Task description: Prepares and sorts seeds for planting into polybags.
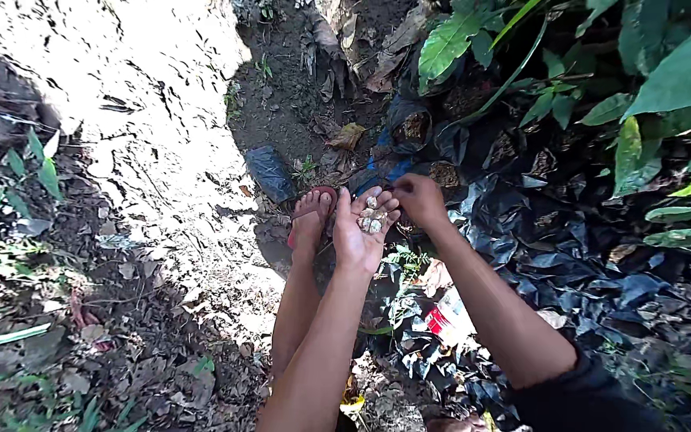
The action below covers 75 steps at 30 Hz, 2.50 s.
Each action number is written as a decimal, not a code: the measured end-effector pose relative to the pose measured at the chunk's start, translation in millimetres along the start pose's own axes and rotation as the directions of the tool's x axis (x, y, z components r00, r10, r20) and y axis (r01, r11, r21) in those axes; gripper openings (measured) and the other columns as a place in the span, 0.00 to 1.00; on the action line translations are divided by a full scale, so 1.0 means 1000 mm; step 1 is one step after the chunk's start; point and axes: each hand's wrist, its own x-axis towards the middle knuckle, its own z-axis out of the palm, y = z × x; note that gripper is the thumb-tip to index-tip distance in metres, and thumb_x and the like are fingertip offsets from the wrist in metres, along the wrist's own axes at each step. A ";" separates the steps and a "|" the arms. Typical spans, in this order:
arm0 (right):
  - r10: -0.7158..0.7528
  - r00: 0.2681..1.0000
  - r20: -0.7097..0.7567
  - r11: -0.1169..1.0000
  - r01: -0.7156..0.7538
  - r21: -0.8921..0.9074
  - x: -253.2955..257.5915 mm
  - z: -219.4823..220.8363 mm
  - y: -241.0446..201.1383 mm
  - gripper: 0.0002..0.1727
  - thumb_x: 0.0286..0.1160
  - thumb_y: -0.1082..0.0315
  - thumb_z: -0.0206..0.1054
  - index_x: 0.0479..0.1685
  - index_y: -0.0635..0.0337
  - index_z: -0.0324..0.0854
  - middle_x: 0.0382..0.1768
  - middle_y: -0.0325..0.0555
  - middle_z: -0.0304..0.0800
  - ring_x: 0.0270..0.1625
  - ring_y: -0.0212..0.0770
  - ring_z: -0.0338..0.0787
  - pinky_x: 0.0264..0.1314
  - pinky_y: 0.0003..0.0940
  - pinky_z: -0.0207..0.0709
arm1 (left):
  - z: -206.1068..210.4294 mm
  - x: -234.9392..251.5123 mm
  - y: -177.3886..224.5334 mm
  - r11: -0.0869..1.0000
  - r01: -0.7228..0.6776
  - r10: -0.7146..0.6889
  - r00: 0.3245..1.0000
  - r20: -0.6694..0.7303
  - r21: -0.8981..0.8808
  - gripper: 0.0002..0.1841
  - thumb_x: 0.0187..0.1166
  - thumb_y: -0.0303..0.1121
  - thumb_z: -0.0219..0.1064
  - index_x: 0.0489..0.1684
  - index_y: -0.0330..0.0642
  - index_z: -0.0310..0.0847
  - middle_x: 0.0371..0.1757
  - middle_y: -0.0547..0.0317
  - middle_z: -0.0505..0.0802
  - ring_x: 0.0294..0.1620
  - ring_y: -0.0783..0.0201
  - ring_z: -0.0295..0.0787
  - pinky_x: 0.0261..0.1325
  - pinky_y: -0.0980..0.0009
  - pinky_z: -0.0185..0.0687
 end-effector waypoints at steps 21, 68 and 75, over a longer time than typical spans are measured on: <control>-0.074 0.996 -0.053 0.984 0.081 0.158 -0.115 0.014 0.028 0.10 0.75 0.61 0.77 0.43 0.58 0.87 0.31 0.42 0.88 0.30 0.36 0.87 0.37 0.39 0.85 | -0.024 0.012 -0.066 0.980 0.088 -0.090 0.996 0.002 0.181 0.37 0.89 0.67 0.36 0.55 0.46 0.85 0.43 0.59 0.94 0.43 0.65 0.93 0.49 0.68 0.90; 0.275 0.905 -0.324 0.904 -0.129 0.408 -0.130 0.030 0.074 0.10 0.80 0.61 0.72 0.49 0.58 0.88 0.41 0.46 0.90 0.34 0.40 0.88 0.40 0.43 0.86 | -0.024 0.006 -0.119 0.765 0.015 -0.159 0.973 0.165 0.644 0.35 0.93 0.60 0.39 0.70 0.42 0.83 0.66 0.56 0.90 0.64 0.64 0.86 0.67 0.61 0.83; 0.297 0.898 -0.324 0.897 -0.146 0.418 -0.128 0.018 0.070 0.09 0.78 0.63 0.73 0.48 0.57 0.90 0.48 0.45 0.87 0.38 0.37 0.87 0.43 0.38 0.85 | -0.021 0.004 -0.125 0.773 -0.082 -0.088 0.968 0.234 0.629 0.30 0.95 0.53 0.42 0.70 0.40 0.84 0.67 0.55 0.90 0.63 0.62 0.88 0.64 0.62 0.85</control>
